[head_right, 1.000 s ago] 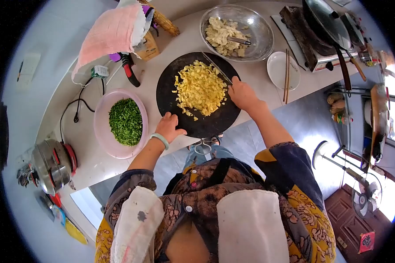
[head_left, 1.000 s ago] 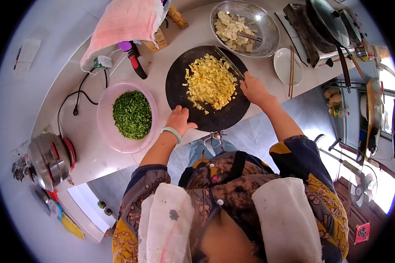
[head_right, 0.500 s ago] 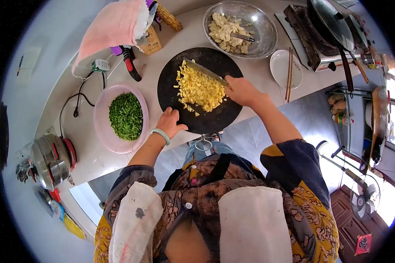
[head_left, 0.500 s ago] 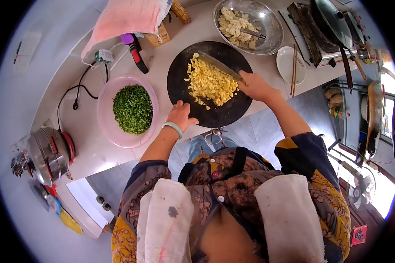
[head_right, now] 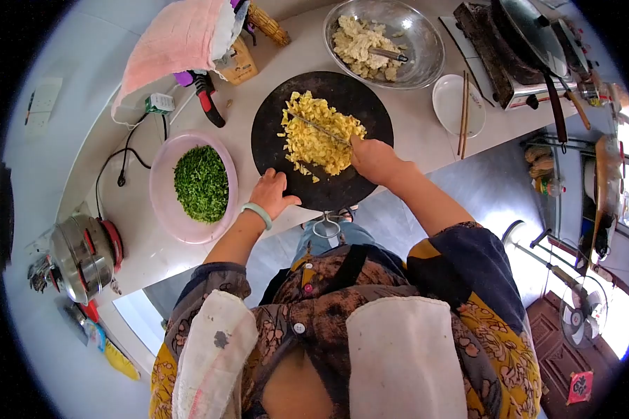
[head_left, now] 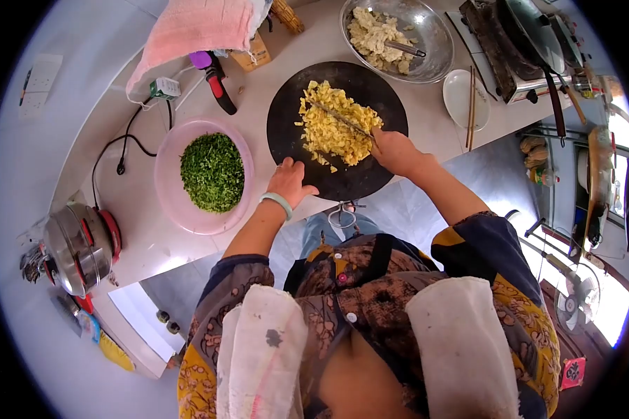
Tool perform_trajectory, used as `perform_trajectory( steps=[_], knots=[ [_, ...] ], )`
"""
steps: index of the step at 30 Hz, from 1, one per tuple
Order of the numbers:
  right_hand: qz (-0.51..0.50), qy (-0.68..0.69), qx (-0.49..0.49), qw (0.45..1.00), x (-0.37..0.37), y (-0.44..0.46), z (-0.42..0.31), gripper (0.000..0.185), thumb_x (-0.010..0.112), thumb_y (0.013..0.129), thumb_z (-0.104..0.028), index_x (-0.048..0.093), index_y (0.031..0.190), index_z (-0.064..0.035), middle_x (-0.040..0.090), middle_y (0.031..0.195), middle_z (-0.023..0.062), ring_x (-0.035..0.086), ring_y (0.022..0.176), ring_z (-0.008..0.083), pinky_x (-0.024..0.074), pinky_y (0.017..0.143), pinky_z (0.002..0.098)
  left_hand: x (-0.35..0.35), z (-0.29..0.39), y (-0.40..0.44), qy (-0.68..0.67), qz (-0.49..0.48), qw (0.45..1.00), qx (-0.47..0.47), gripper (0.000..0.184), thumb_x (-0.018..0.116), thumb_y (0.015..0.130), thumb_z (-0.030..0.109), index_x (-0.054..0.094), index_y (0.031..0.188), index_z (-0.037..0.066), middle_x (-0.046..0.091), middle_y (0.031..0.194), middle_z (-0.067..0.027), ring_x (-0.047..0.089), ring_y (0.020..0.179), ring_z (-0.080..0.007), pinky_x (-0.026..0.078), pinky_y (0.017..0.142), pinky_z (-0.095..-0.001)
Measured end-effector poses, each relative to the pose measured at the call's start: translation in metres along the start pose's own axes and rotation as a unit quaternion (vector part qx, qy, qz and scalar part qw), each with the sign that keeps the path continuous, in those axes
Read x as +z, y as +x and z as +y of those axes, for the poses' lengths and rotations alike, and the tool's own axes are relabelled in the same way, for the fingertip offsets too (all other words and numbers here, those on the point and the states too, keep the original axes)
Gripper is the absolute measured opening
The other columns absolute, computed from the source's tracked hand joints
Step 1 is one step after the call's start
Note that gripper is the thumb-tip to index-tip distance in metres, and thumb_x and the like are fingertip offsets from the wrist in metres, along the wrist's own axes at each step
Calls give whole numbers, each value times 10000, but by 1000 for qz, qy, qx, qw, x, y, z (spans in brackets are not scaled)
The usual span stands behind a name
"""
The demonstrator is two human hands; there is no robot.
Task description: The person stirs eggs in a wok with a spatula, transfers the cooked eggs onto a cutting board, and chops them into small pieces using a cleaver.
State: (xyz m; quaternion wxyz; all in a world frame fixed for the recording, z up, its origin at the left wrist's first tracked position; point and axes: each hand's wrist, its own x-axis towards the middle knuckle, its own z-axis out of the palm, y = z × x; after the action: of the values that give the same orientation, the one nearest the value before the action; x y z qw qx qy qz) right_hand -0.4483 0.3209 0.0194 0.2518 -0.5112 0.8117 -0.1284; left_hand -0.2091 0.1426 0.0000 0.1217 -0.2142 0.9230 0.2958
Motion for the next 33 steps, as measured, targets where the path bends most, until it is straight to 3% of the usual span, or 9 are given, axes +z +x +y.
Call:
perform_trajectory(
  steps=[6,12,21,28,33],
  knots=[
    [-5,1,16,1000,-7,-2,-11,202,510,878,-168,497,957,17,629,750,251,628,731,428,497,663,526,-1,2,2,5,-23,1000,-20,485,828,655,342,514,840,22,485,945,-174,542,898,-392,469,800,-462],
    [64,34,21,997,-36,-12,-12,215,499,888,-187,487,918,26,623,762,264,618,752,448,486,687,543,0,3,2,8,-18,1000,-22,488,824,655,347,510,835,19,483,938,-181,538,903,-394,462,805,-467],
    [38,35,9,999,-14,26,18,236,482,885,-183,490,911,51,613,779,297,611,787,463,477,724,546,5,-2,1,0,8,1000,2,494,828,635,349,514,832,22,482,927,-179,534,890,-386,461,791,-448],
    [25,34,-12,999,-57,18,-8,239,473,886,-183,512,898,53,618,802,299,615,802,461,482,740,539,2,1,2,10,0,1000,-13,505,829,630,364,511,818,19,487,928,-178,538,880,-386,461,781,-452],
    [9,46,12,999,-13,9,3,250,480,891,-198,505,925,48,619,803,296,613,800,463,483,744,538,5,-2,2,4,10,1000,-3,503,830,628,364,513,818,23,487,928,-181,536,866,-395,459,774,-463]
  ],
)
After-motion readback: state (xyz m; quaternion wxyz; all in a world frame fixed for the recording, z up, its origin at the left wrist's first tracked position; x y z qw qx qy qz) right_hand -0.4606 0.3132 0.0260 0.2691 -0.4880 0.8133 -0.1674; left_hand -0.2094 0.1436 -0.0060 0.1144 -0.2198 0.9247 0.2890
